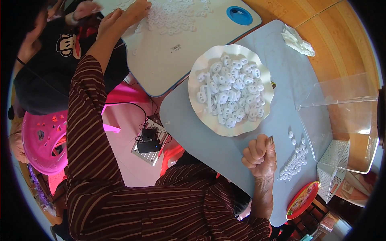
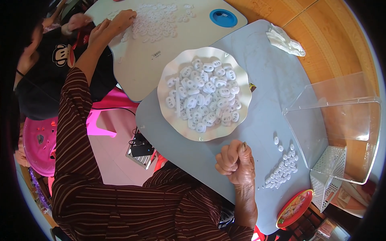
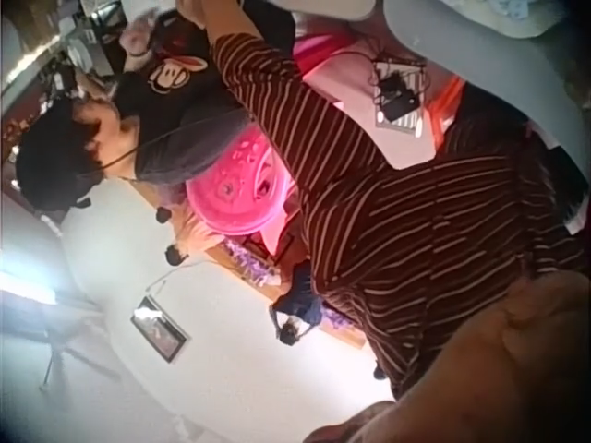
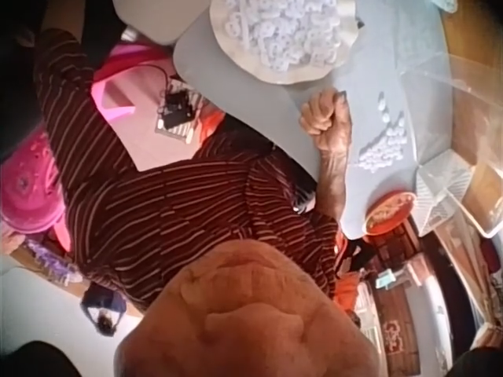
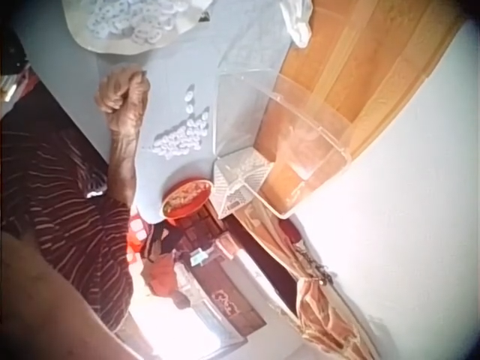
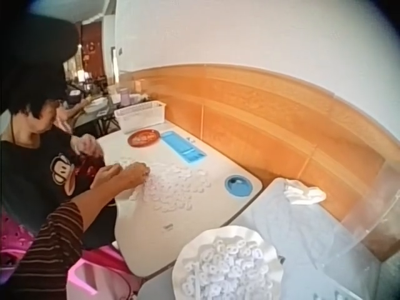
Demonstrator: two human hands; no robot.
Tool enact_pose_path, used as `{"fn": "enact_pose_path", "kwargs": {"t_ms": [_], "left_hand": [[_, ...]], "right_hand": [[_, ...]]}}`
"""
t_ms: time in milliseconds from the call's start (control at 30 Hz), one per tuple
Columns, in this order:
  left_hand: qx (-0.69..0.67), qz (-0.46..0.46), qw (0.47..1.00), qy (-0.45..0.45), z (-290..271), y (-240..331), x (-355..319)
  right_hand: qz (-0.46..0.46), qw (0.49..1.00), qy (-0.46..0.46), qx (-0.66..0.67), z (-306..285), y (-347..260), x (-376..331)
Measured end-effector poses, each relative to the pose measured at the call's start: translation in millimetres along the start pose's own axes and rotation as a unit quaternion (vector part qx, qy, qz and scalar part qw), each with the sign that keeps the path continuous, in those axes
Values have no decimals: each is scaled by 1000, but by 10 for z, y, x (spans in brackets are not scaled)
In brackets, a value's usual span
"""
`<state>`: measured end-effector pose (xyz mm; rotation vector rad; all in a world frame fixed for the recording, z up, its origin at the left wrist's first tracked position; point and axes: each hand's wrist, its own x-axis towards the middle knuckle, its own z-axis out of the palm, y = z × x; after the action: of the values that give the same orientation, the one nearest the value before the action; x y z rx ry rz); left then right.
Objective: Assembling small white plastic components by manually inserting small grey pins into them.
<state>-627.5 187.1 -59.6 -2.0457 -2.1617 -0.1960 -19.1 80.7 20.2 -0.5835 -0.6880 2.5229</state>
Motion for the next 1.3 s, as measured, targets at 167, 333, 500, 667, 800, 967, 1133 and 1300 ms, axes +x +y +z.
{"fn": "enact_pose_path", "kwargs": {"t_ms": [167,333,500,667,800,967,1133,1300], "left_hand": [[-32,29,999,-15,40,-249,35],[-39,29,998,-38,63,-239,37],[-81,-48,994,59,98,-93,-40],[-122,-119,981,91,108,-161,-120],[-248,-233,938,69,-154,6,-161],[-358,-98,928,41,-775,749,-78],[-494,119,851,130,-1659,2841,-644],[-449,386,805,45,-1838,3994,-1124]], "right_hand": [[3,1000,-2,3,7,5,8],[2,1000,-1,11,-5,13,10],[0,1000,0,9,0,6,8],[-2,1000,-5,11,-5,11,17],[-5,1000,-2,11,-6,12,27],[-13,999,31,-21,92,-11,-11],[-21,997,51,-44,140,-37,-60],[-31,990,129,-50,342,-9,-195]]}}
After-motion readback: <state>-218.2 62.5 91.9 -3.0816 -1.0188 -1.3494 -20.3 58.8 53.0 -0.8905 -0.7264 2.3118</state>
